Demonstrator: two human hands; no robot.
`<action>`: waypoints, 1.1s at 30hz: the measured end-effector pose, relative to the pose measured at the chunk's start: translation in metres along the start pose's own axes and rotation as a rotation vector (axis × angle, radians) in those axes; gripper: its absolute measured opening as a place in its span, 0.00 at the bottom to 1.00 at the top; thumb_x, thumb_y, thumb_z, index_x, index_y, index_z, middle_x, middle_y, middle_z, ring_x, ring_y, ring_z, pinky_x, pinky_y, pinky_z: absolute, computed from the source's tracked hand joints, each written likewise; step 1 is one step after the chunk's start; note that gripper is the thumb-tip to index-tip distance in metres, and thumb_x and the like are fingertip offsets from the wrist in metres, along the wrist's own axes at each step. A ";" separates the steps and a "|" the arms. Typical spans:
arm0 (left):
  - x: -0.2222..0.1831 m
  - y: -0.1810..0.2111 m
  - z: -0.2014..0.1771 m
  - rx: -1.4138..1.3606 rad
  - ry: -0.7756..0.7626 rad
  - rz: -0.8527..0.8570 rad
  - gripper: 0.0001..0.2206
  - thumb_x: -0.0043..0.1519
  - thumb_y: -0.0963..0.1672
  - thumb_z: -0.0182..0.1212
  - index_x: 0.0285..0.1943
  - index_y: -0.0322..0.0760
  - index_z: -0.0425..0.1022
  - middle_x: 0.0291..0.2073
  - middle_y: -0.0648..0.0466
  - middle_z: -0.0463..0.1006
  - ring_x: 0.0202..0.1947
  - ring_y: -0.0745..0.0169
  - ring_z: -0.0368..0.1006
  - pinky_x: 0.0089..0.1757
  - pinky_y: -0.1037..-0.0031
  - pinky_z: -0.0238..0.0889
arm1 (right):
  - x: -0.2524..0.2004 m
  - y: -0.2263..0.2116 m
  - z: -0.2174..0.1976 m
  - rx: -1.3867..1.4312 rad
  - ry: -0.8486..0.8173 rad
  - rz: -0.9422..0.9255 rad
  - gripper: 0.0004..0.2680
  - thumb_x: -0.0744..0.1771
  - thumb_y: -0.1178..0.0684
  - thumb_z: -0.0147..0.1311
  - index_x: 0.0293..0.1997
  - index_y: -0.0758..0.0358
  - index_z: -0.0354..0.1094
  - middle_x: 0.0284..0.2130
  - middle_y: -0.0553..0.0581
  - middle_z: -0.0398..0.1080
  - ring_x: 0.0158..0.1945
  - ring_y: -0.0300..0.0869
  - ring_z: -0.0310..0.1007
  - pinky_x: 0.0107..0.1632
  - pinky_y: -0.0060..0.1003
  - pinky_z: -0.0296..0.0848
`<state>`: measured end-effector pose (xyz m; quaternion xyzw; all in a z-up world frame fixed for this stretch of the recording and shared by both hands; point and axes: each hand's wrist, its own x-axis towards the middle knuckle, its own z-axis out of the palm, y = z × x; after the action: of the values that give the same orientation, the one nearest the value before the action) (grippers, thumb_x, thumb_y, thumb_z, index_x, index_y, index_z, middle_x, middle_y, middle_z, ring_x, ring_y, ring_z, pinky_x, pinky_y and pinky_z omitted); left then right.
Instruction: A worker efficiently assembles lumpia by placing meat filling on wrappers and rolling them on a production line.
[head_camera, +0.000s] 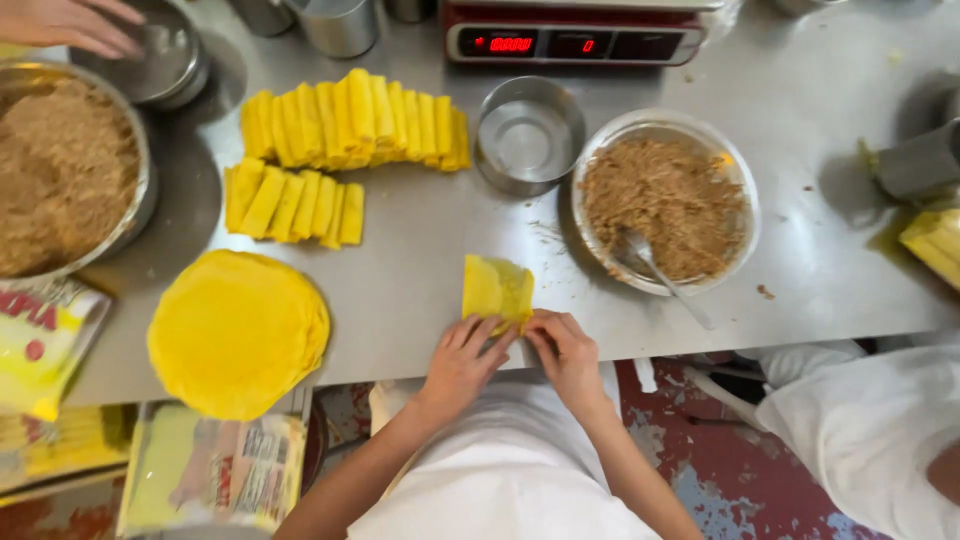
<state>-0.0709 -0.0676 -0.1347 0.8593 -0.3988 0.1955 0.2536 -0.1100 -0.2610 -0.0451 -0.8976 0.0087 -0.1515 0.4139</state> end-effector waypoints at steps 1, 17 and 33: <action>0.004 -0.001 -0.002 0.013 -0.009 -0.022 0.18 0.71 0.49 0.56 0.70 0.53 0.73 0.60 0.53 0.73 0.61 0.48 0.69 0.58 0.57 0.63 | 0.004 0.000 0.005 0.016 -0.022 -0.002 0.03 0.68 0.56 0.62 0.43 0.53 0.78 0.36 0.50 0.78 0.41 0.48 0.81 0.46 0.40 0.81; 0.028 -0.008 -0.049 -0.200 0.005 -0.107 0.20 0.66 0.42 0.66 0.65 0.30 0.67 0.60 0.42 0.74 0.61 0.43 0.74 0.55 0.62 0.73 | 0.004 -0.005 0.030 -0.416 -0.274 -0.355 0.14 0.67 0.64 0.52 0.60 0.68 0.71 0.53 0.63 0.70 0.59 0.53 0.70 0.57 0.39 0.78; 0.058 -0.036 -0.060 -0.132 -0.120 -0.162 0.36 0.69 0.60 0.49 0.80 0.36 0.60 0.73 0.37 0.64 0.75 0.37 0.59 0.68 0.52 0.53 | 0.013 -0.013 0.016 -0.311 -0.250 -0.286 0.14 0.67 0.61 0.60 0.60 0.61 0.72 0.43 0.53 0.76 0.51 0.45 0.73 0.53 0.35 0.76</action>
<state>-0.0158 -0.0457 -0.0658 0.8803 -0.3546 0.0959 0.3003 -0.0941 -0.2421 -0.0417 -0.9544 -0.1464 -0.0933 0.2427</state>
